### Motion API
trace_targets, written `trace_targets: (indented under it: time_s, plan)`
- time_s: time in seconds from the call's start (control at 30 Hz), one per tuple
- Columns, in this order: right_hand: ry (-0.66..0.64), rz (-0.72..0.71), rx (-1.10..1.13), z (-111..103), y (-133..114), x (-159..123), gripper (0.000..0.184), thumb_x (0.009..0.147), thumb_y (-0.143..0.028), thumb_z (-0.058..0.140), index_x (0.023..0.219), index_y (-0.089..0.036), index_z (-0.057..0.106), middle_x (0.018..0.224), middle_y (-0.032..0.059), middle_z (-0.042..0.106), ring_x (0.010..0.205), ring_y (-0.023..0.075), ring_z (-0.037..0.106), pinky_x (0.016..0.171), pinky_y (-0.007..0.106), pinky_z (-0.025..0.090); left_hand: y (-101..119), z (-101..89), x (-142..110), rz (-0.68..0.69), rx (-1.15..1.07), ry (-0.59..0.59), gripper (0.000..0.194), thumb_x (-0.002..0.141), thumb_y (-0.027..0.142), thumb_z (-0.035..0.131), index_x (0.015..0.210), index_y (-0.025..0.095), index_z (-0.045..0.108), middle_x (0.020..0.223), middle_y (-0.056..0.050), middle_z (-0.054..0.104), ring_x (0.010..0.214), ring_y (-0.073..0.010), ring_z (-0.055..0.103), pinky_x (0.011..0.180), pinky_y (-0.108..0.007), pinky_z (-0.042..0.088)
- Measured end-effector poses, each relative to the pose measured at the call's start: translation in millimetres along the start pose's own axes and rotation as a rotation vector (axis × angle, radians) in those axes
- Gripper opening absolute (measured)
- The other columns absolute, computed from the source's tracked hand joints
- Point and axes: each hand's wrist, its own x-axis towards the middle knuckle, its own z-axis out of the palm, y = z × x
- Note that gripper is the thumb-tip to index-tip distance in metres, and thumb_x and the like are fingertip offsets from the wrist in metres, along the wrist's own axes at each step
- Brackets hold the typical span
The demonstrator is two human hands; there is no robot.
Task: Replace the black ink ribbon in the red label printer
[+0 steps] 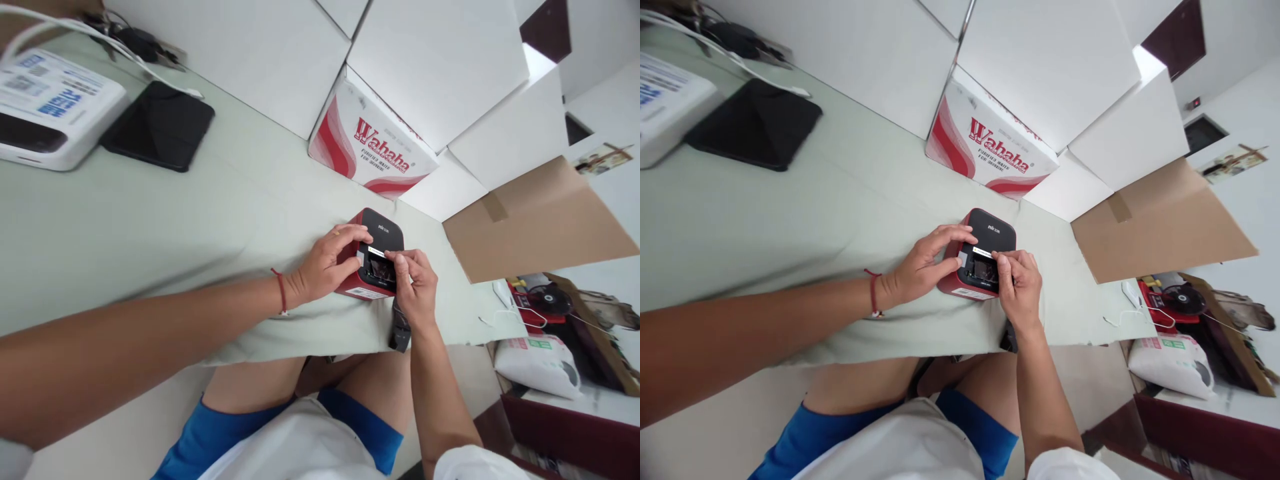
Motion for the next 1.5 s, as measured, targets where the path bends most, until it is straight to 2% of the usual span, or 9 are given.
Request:
trace_targets:
  time_s: [0.27, 0.43, 0.63, 0.83, 1.03, 1.2, 1.33, 1.43, 1.5]
  plan:
    - [0.089, -0.124, -0.009, 3, -12, -42, 0.029, 0.11, -0.026, 0.058, 0.126, -0.028, 0.083, 0.125, 0.0104, 0.082, 0.12, 0.0256, 0.076, 0.103, 0.049, 0.063, -9, 3.9, 2, -0.209, -0.187, 0.057, 0.061, 0.083, 0.023, 0.067, 0.143, 0.03, 0.062, 0.167, -0.009, 0.052, 0.164, -0.0314, 0.043, 0.14, -0.057, 0.03]
    - [0.051, -0.234, -0.04, -5, -20, -54, 0.035, 0.106, -0.015, 0.062, 0.132, -0.03, 0.079, 0.128, 0.0106, 0.081, 0.118, 0.026, 0.077, 0.1, 0.05, 0.064, -22, 7.6, 4, -0.358, -0.266, 0.021, 0.07, 0.084, 0.028, 0.067, 0.152, 0.032, 0.053, 0.166, -0.01, 0.049, 0.156, -0.0327, 0.049, 0.136, -0.061, 0.036]
    - [0.109, -0.217, -0.058, 3, -19, -55, 0.033, 0.105, -0.017, 0.062, 0.13, -0.03, 0.079, 0.122, 0.0108, 0.081, 0.116, 0.027, 0.078, 0.098, 0.051, 0.066, -29, 5.4, 3, -0.348, -0.308, -0.014, 0.067, 0.09, 0.034, 0.068, 0.154, 0.031, 0.049, 0.169, -0.01, 0.05, 0.163, -0.031, 0.044, 0.139, -0.061, 0.034]
    - [0.124, -0.208, -0.027, 8, -16, -60, 0.04, 0.104, -0.013, 0.064, 0.137, -0.033, 0.075, 0.126, 0.0096, 0.08, 0.119, 0.027, 0.076, 0.102, 0.052, 0.063, -31, 0.0, 6, -0.298, -0.333, -0.088, 0.091, 0.091, 0.03, 0.07, 0.172, 0.035, 0.03, 0.188, -0.008, 0.025, 0.177, -0.0309, 0.023, 0.145, -0.059, 0.022]
    - [0.095, -0.226, -0.005, 4, -18, -57, 0.045, 0.103, -0.01, 0.065, 0.139, -0.033, 0.074, 0.126, 0.0095, 0.081, 0.12, 0.0262, 0.076, 0.102, 0.051, 0.063, -33, -7.6, 9, -0.201, -0.281, -0.165, 0.098, 0.093, 0.03, 0.072, 0.177, 0.04, 0.023, 0.19, -0.004, 0.021, 0.178, -0.0306, 0.02, 0.145, -0.057, 0.02]
    - [-0.023, -0.159, 0.085, -16, -16, -42, 0.027, 0.105, -0.016, 0.065, 0.123, -0.029, 0.081, 0.12, 0.008, 0.083, 0.113, 0.0245, 0.078, 0.1, 0.047, 0.064, -42, -7.5, 9, -0.2, -0.28, -0.192, 0.095, 0.096, 0.035, 0.072, 0.177, 0.038, 0.023, 0.189, -0.006, 0.024, 0.177, -0.03, 0.024, 0.144, -0.055, 0.026]
    - [-0.116, 0.045, 0.188, -33, -7, -6, 0.024, 0.109, -0.035, 0.063, 0.104, -0.026, 0.084, 0.105, 0.0058, 0.084, 0.094, 0.0212, 0.081, 0.087, 0.039, 0.066, -44, -5.3, 9, -0.2, -0.219, -0.169, 0.083, 0.096, 0.036, 0.068, 0.172, 0.033, 0.034, 0.181, -0.011, 0.04, 0.169, -0.0332, 0.039, 0.14, -0.06, 0.034]
    - [-0.29, 0.199, 0.133, -32, 1, 32, 0.03, 0.106, -0.046, 0.065, 0.105, -0.023, 0.085, 0.099, 0.0046, 0.083, 0.066, 0.015, 0.072, 0.066, 0.032, 0.061, -43, -2.9, 8, -0.2, -0.17, -0.111, 0.076, 0.094, 0.033, 0.066, 0.167, 0.03, 0.042, 0.173, -0.013, 0.05, 0.162, -0.0343, 0.046, 0.138, -0.061, 0.037]
    - [-0.436, 0.188, 0.044, -24, 6, 57, 0.027, 0.102, -0.04, 0.066, 0.112, -0.023, 0.086, 0.103, 0.0048, 0.085, 0.069, 0.0158, 0.073, 0.067, 0.032, 0.06, -41, -1.3, 8, -0.212, -0.158, -0.088, 0.074, 0.093, 0.033, 0.066, 0.164, 0.028, 0.046, 0.169, -0.013, 0.053, 0.16, -0.0348, 0.048, 0.137, -0.061, 0.036]
